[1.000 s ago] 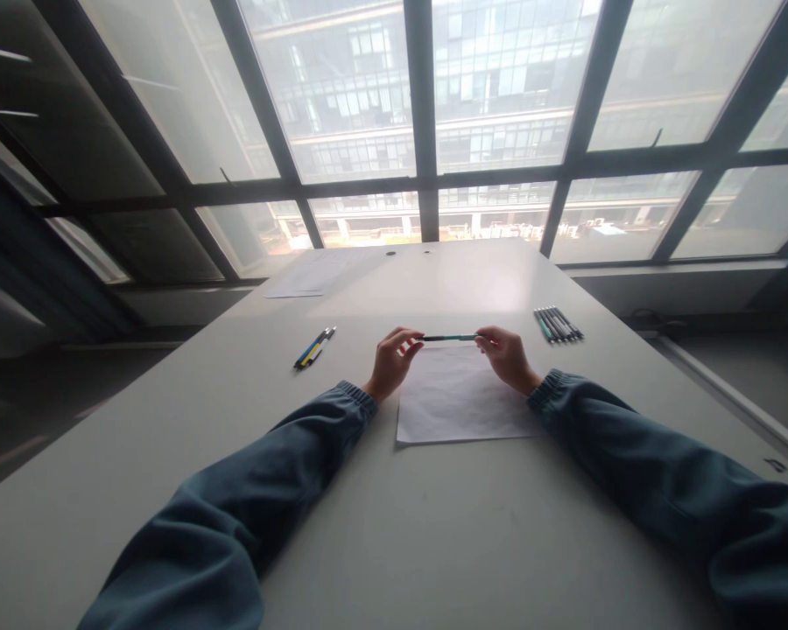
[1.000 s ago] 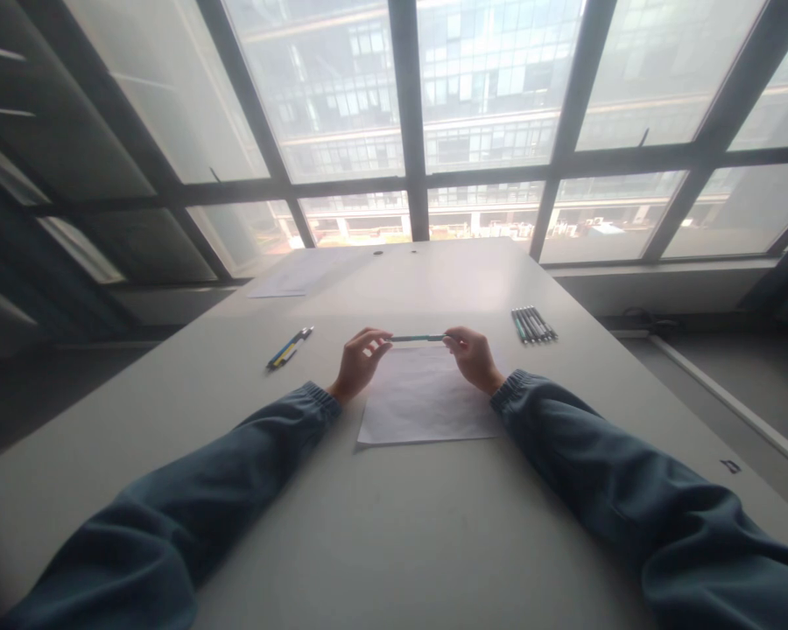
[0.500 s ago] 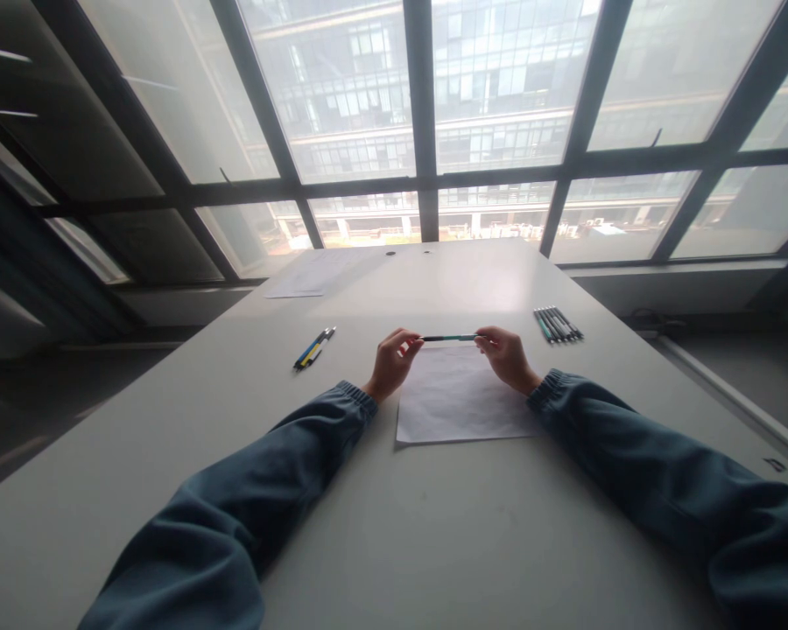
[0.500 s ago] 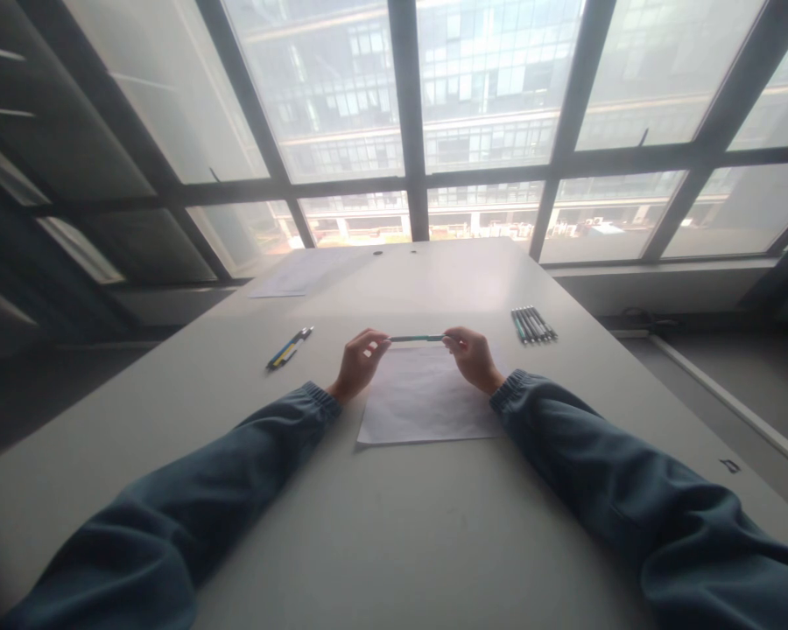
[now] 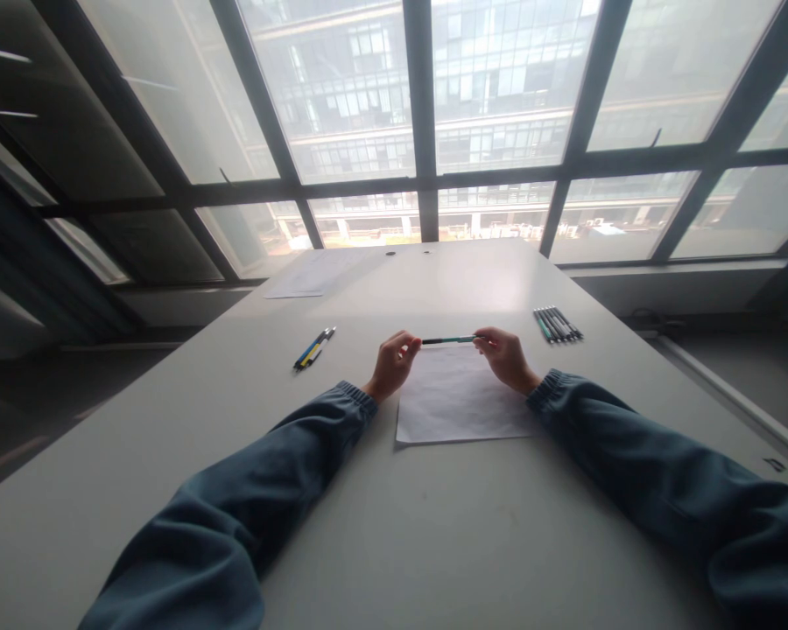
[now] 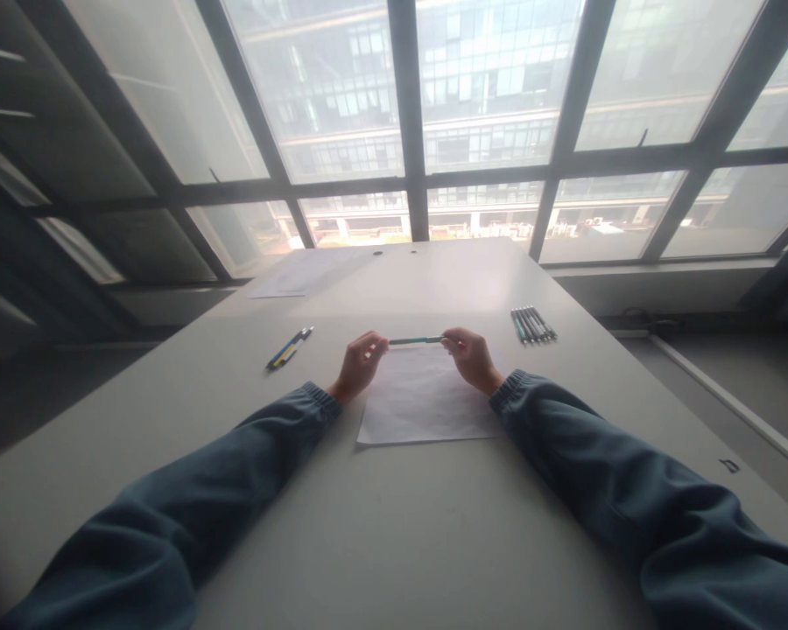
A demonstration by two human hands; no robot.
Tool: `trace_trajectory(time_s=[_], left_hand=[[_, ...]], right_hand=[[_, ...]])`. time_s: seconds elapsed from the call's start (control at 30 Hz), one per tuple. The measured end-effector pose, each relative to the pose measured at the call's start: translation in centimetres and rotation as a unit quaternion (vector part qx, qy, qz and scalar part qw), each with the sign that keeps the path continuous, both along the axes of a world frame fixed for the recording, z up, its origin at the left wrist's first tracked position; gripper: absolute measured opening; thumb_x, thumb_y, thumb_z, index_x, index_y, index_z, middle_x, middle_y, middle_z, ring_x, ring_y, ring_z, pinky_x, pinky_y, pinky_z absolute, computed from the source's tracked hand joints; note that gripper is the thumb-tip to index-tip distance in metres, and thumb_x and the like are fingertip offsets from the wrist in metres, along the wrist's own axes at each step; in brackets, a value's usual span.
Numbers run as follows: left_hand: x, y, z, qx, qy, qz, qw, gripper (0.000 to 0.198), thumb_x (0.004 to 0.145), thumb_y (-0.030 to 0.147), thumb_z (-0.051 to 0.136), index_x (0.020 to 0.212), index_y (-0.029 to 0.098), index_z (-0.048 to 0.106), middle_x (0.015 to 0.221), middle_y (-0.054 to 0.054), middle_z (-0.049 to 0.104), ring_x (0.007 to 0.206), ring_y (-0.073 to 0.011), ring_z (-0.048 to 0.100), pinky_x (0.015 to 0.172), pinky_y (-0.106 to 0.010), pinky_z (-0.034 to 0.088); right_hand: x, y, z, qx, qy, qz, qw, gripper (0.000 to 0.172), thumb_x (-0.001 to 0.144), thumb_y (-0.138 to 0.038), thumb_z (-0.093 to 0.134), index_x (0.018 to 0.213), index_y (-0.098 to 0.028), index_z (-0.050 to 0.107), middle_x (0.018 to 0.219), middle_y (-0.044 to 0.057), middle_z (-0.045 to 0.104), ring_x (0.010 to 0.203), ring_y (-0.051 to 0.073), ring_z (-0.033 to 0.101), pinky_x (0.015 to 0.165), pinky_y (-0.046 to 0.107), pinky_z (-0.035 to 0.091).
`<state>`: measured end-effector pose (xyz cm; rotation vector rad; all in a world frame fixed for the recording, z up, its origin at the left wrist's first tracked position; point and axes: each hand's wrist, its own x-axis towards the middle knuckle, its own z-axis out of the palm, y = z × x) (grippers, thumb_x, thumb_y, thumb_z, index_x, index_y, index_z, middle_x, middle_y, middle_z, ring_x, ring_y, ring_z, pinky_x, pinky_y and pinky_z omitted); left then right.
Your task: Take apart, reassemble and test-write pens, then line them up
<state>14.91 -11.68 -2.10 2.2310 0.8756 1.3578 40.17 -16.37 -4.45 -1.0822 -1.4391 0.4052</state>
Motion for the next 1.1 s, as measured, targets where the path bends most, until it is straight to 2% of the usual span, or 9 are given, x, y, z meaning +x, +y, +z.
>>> trace_trajectory(time_s=[0.3,0.7,0.9,1.1], left_hand=[[-0.06,0.19,-0.29,0.007,0.002,-0.009,1.0,0.052,0.101,0.051,0.045,0.062,0.017,0.055,0.064,-0.001,0.056,0.061,-0.0123,0.052,0.061,-0.024,0.042],[-0.25,0.35,-0.54,0.008,0.015,-0.006,1.0,0.057,0.101,0.049,0.043,0.056,0.017,0.054,0.055,0.0,0.055,0.054,-0.0119,0.051,0.06,-0.026,0.04],[-0.27,0.27,-0.52,-0.009,0.011,-0.006,1.0,0.062,0.101,0.055,0.041,0.054,0.017,0.055,0.052,0.0,0.054,0.051,-0.0118,0.052,0.059,-0.026,0.041],[-0.22,0.65,-0.98,-0.049,0.004,0.0,0.999,0.071,0.098,0.067,0.034,0.057,0.017,0.062,0.054,-0.003,0.06,0.053,-0.0138,0.057,0.06,-0.027,0.044]], right_hand=[[0.03,0.12,-0.08,0.003,0.004,0.004,1.0,0.026,0.086,-0.043,0.066,0.085,-0.017,0.07,0.067,0.002,0.065,0.059,0.016,0.058,0.058,0.03,0.05],[0.08,-0.01,-0.02,0.003,0.003,0.007,1.0,0.018,0.085,-0.034,0.065,0.086,-0.016,0.07,0.067,0.002,0.064,0.059,0.016,0.058,0.058,0.029,0.05],[-0.08,-0.14,0.14,0.0,0.006,0.008,1.0,0.02,0.085,-0.036,0.066,0.085,-0.017,0.07,0.067,0.002,0.065,0.059,0.016,0.059,0.058,0.03,0.051],[0.09,0.06,-0.13,-0.001,0.001,0.008,1.0,0.022,0.085,-0.038,0.066,0.086,-0.017,0.07,0.067,0.002,0.065,0.059,0.016,0.059,0.058,0.03,0.051]])
